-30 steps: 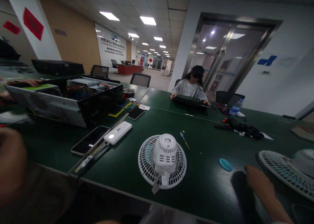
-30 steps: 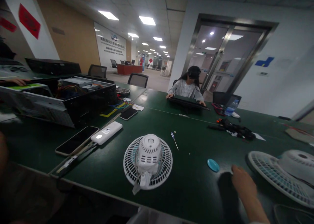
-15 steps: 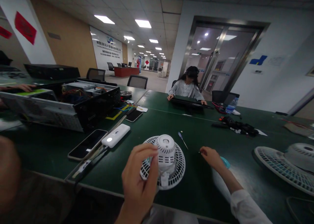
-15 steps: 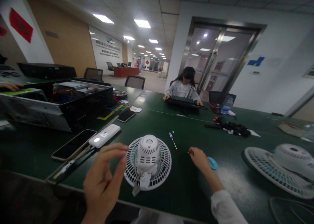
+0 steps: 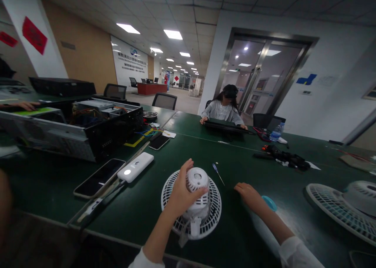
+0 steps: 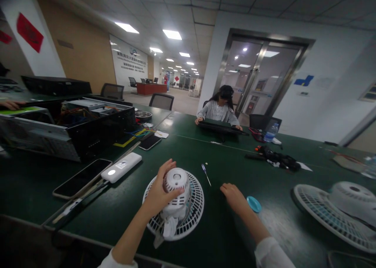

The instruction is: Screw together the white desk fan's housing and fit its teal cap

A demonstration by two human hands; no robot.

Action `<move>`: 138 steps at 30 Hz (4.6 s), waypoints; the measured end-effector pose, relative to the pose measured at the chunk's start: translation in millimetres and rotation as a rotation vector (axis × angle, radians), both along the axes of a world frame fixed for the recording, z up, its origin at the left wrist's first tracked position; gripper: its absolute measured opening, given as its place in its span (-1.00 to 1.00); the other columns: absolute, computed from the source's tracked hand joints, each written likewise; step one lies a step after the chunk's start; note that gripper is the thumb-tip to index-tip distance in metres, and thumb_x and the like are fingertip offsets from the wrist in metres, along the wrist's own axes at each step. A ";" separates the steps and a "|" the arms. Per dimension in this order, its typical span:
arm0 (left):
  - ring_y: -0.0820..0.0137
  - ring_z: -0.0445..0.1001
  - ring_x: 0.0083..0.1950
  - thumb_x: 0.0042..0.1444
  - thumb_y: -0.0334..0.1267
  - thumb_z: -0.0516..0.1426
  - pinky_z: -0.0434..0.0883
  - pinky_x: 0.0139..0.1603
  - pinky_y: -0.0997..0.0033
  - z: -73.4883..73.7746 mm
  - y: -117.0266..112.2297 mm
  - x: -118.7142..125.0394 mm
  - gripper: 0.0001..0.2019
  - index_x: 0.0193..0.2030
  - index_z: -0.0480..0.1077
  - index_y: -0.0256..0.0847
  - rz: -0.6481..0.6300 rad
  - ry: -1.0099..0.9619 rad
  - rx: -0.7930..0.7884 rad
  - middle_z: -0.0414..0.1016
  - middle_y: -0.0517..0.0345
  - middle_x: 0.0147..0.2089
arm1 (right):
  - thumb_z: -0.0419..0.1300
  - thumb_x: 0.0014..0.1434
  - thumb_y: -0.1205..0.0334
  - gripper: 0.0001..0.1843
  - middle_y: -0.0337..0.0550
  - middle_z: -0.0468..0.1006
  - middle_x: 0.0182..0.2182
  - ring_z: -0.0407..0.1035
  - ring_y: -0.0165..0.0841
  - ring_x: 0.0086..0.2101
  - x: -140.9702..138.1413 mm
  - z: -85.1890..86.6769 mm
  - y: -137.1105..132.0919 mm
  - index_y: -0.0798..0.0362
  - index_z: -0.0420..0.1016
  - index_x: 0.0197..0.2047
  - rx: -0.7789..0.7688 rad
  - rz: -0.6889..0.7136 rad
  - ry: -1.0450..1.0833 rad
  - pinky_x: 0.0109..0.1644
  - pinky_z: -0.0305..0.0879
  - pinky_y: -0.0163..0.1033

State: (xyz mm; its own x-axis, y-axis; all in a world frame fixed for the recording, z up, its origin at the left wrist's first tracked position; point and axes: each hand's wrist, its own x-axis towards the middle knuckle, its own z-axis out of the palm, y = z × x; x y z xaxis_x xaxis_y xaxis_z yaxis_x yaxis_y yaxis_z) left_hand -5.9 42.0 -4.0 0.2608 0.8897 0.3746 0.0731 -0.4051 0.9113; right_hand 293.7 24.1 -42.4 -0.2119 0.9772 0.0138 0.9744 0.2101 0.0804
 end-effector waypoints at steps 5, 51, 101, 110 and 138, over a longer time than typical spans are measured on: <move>0.14 0.23 0.19 -0.11 -0.25 0.27 0.13 0.23 0.05 -7.9 -4.6 0.0 -0.25 0.21 0.03 -0.15 -0.052 -0.048 -0.036 0.21 -0.04 0.19 | -0.06 0.00 0.66 -0.59 -0.01 0.55 -0.31 0.43 -0.26 -0.25 2.7 -2.2 -0.7 0.10 0.53 -0.32 0.079 0.044 0.066 -0.14 0.33 -0.11; 0.17 0.32 0.08 -0.06 -0.28 0.24 0.26 0.11 0.15 -6.1 -11.1 0.2 -0.43 0.11 0.16 -0.15 -0.086 -0.101 0.021 0.29 0.01 0.09 | 0.18 0.00 0.48 -0.86 -0.17 0.58 -0.36 0.46 -0.41 -0.35 -147.3 115.0 -12.0 0.07 0.52 -0.42 0.029 0.473 0.785 -0.24 0.37 -0.30; 0.14 0.31 0.09 -0.12 -0.19 0.26 0.21 0.15 0.17 -13.6 -7.3 0.1 -0.39 0.09 0.18 -0.18 -0.032 -0.178 -0.021 0.30 0.02 0.07 | 0.10 0.01 0.43 -0.55 -0.27 0.41 -0.33 0.39 -0.44 -0.41 -168.1 146.7 -1.5 -0.07 0.26 0.00 0.405 0.498 1.199 -0.33 0.37 -0.26; 0.15 0.32 0.08 -0.10 -0.17 0.26 0.22 0.15 0.17 -16.7 -9.5 -2.5 -0.40 0.10 0.18 -0.15 -0.042 -0.165 -0.026 0.31 0.04 0.07 | 0.08 0.00 0.45 -0.58 -0.28 0.39 -0.37 0.35 -0.46 -0.44 -165.2 144.9 7.8 0.00 0.23 -0.03 0.368 0.436 0.983 -0.37 0.30 -0.32; 0.17 0.31 0.08 -0.11 -0.12 0.26 0.24 0.12 0.22 -13.2 -8.7 -1.0 -0.40 0.09 0.20 -0.16 -0.015 -0.155 0.020 0.32 0.06 0.07 | 0.05 0.17 0.41 -0.78 -0.16 0.52 -0.22 0.40 -0.41 -0.24 -158.5 155.7 -10.4 0.04 0.38 -0.11 0.558 0.625 0.760 -0.24 0.34 -0.31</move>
